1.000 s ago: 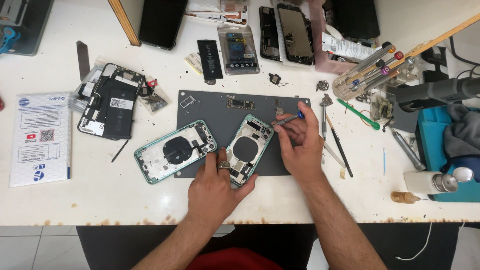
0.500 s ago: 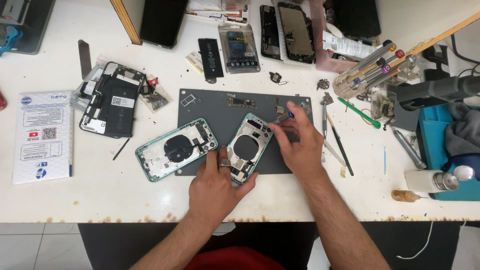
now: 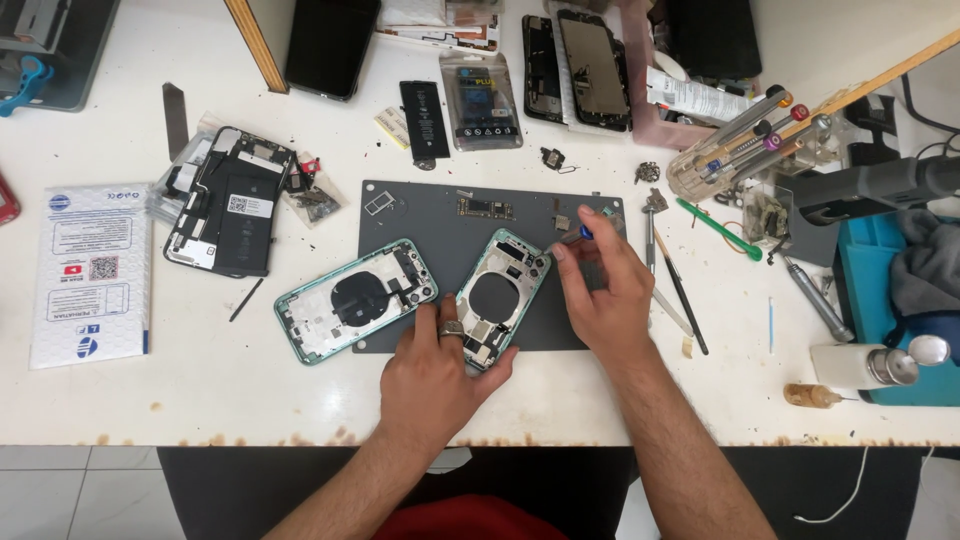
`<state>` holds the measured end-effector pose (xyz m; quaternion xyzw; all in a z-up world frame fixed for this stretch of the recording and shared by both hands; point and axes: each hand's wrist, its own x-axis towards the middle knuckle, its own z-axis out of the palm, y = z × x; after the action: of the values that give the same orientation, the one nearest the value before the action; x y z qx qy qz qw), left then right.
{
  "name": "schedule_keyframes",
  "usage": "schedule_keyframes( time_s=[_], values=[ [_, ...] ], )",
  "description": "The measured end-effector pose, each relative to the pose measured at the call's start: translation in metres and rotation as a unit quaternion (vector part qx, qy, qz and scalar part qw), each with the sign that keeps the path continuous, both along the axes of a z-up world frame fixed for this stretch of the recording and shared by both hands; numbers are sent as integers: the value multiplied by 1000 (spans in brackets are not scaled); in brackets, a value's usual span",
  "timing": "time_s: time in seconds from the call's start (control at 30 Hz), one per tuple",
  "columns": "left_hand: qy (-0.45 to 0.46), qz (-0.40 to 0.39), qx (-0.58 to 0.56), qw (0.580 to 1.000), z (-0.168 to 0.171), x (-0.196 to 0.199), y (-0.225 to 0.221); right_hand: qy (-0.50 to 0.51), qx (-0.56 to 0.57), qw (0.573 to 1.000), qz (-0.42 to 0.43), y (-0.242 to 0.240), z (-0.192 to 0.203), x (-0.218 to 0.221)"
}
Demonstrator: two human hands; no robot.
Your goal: Disassembling and manipulating internal components of a smartphone using precision tools on a repair bench.
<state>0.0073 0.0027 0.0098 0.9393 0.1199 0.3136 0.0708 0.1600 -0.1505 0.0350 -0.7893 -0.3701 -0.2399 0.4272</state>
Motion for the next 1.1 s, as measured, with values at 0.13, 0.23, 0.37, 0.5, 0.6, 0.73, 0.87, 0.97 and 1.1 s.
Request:
schedule_keyframes(
  time_s=[0.13, 0.23, 0.37, 0.5, 0.6, 0.73, 0.87, 0.97, 1.1],
  values=[
    [3, 2, 3, 1000, 0, 0, 0, 11, -3, 1000, 24, 3, 9, -4],
    [-8, -2, 3, 1000, 0, 0, 0, 7, 7, 999, 32, 3, 6, -4],
    [-7, -1, 1, 1000, 1, 0, 0, -7, 3, 1000, 17, 3, 8, -4],
    [-9, -3, -5, 1000, 0, 0, 0, 54, 36, 996, 57, 4, 6, -7],
    [-4, 2, -2, 1000, -2, 0, -1, 52, 42, 997, 38, 0, -4, -3],
    [-14, -2, 4, 1000, -4, 0, -1, 40, 113, 992, 44, -8, -5, -5],
    [-19, -16, -18, 1000, -4, 0, -1, 81, 194, 976, -50, -16, 3, -6],
    [-21, -30, -23, 999, 0, -3, 0, 124, 195, 970, -81, -24, 2, -5],
    [-19, -36, -91, 995, 13, -15, -1, 107, 143, 980, -88, -22, 16, -7]
  ],
)
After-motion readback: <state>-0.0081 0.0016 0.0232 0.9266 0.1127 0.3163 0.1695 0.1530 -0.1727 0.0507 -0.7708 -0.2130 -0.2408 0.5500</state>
